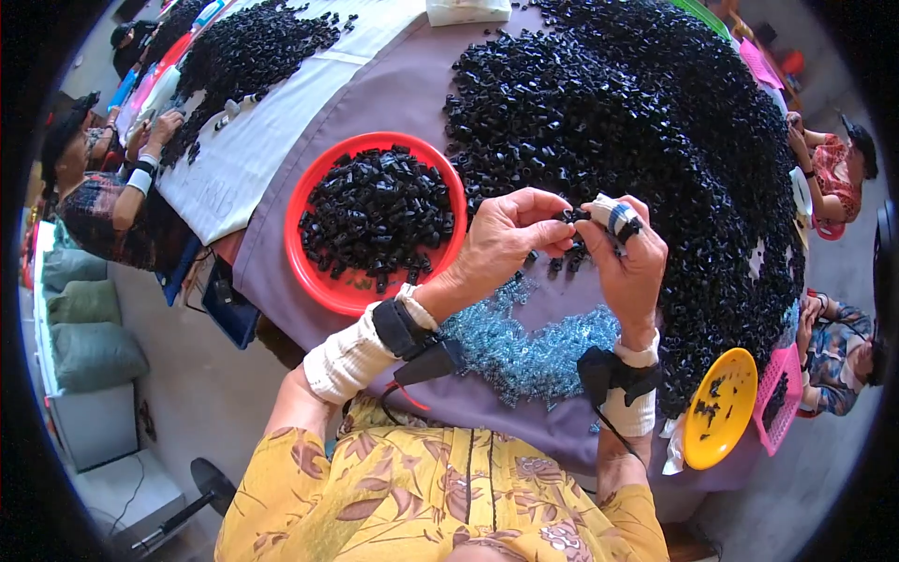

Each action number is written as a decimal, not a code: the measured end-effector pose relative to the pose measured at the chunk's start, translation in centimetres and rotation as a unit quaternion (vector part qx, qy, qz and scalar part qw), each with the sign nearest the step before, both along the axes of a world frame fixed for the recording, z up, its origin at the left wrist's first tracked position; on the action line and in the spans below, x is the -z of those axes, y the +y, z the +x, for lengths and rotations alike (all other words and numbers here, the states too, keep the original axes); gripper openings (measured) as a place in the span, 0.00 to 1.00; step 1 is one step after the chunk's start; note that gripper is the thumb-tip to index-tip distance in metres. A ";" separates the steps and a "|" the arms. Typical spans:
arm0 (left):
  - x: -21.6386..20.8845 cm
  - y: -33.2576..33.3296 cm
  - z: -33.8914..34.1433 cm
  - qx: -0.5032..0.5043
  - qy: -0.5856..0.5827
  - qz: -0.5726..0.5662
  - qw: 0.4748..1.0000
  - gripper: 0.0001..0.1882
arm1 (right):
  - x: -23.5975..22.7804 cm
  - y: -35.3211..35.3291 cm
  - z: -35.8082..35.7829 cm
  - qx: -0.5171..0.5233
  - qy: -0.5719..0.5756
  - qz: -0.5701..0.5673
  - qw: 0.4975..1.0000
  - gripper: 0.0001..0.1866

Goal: Sorting small black plastic components from a large pile into smaller containers and groups.

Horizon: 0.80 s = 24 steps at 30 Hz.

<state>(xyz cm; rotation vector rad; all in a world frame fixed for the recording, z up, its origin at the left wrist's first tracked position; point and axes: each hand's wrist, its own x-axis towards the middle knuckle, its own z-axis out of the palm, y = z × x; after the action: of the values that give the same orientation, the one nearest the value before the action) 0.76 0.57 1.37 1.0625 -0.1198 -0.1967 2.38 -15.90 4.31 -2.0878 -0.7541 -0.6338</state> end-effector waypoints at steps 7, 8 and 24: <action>-0.1 -0.1 0.2 -0.002 -0.012 0.048 0.999 0.13 | 0.3 0.0 0.4 -0.005 -0.040 -0.035 0.999 0.08; -0.1 -0.1 0.2 -0.001 -0.014 0.055 0.998 0.13 | 0.4 0.0 0.4 -0.005 -0.044 -0.037 0.998 0.08; 0.5 -0.3 0.2 -0.017 -0.037 0.091 0.995 0.11 | -0.3 0.0 -0.5 0.046 -0.048 -0.181 0.981 0.07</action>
<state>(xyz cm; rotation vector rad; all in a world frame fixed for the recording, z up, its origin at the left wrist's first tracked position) 0.93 0.27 0.89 1.2535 -0.1524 -0.1385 1.92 -15.88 4.64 -2.4497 -0.8844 -0.6920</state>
